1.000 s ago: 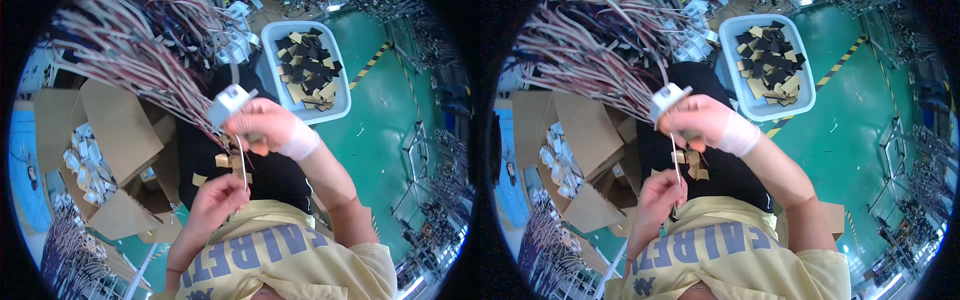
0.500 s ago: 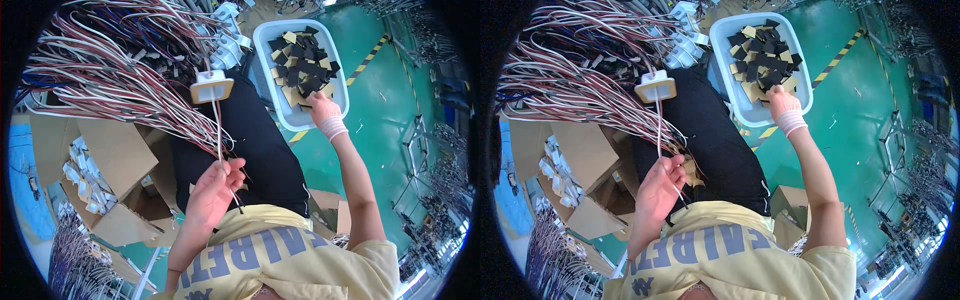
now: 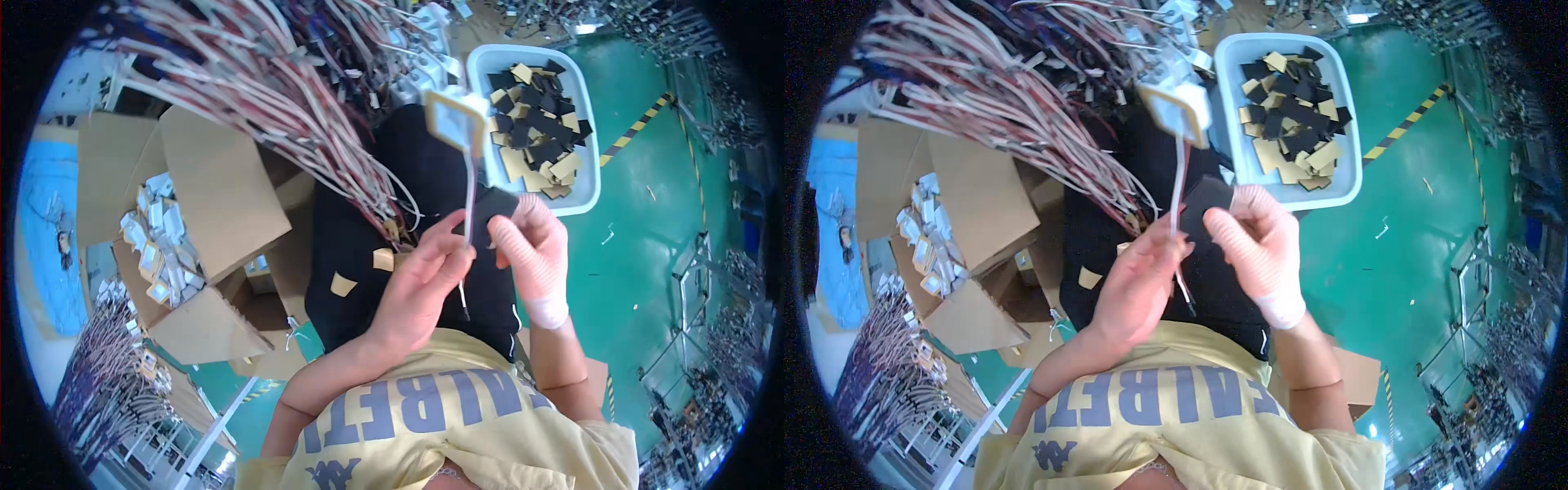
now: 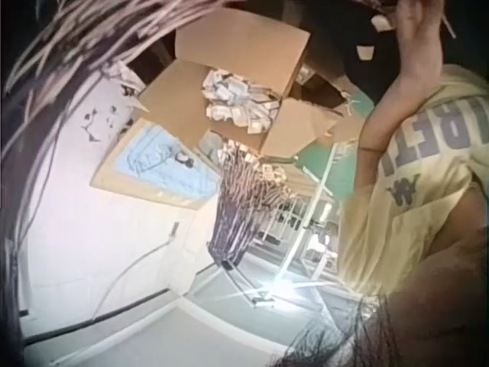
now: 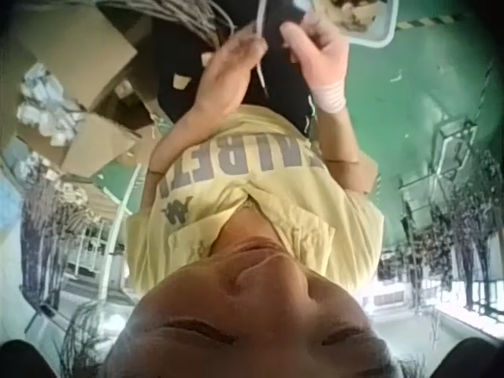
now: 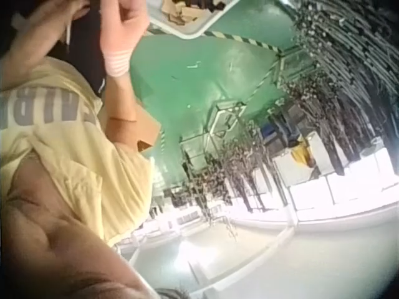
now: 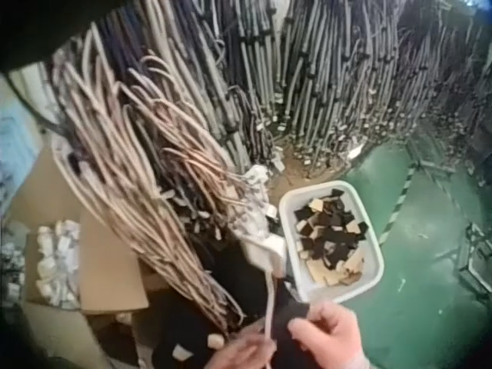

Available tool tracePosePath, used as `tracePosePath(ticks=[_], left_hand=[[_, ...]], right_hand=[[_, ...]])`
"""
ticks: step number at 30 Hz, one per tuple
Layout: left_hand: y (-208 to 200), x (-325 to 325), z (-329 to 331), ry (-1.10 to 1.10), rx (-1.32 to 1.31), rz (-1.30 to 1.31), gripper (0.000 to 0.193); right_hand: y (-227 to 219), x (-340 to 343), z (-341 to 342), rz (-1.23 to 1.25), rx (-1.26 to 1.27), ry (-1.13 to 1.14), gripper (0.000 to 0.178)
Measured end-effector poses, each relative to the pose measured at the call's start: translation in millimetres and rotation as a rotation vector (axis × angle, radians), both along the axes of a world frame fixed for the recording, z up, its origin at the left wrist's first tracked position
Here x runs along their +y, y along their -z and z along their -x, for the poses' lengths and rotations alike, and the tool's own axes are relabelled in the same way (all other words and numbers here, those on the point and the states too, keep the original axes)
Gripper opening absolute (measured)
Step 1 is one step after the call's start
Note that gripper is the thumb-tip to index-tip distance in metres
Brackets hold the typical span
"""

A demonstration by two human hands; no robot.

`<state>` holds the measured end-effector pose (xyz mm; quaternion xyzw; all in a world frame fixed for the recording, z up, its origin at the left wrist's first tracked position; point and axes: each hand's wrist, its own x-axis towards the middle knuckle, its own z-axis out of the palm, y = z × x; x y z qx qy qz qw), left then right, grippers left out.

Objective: Assembling electronic components by attaching sensors and wiring to bundles.

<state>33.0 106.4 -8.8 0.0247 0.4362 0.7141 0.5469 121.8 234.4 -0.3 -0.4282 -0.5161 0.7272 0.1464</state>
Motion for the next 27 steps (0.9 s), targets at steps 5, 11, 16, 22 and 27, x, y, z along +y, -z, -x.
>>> tracePosePath(ticks=[5, 11, 16, 22, 27], left_hand=[[0.2, -8.3, 7.4, -0.154, 0.012, 0.058, 0.012], [-3.0, -9.7, 12.0, -0.14, -0.058, 0.007, 0.014], [-2.1, -16.0, 8.0, -0.135, 0.014, 0.025, 0.015], [-15.5, -31.6, 25.7, 0.08, -0.237, -0.033, 0.03], [-3.2, -48.7, 30.3, 0.207, -0.55, -0.205, 0.025]], right_hand=[[9.7, 4.2, -6.4, 0.174, 0.173, 0.173, 0.022], [49.6, 41.0, -22.2, 0.318, 0.05, 0.24, 0.038], [-12.4, -26.9, 4.8, -0.242, 0.035, -0.134, 0.022], [-12.3, 6.2, 4.5, -0.034, 0.171, -0.448, 0.008], [-0.6, 8.1, 11.7, -0.16, 0.332, -0.708, 0.01]])
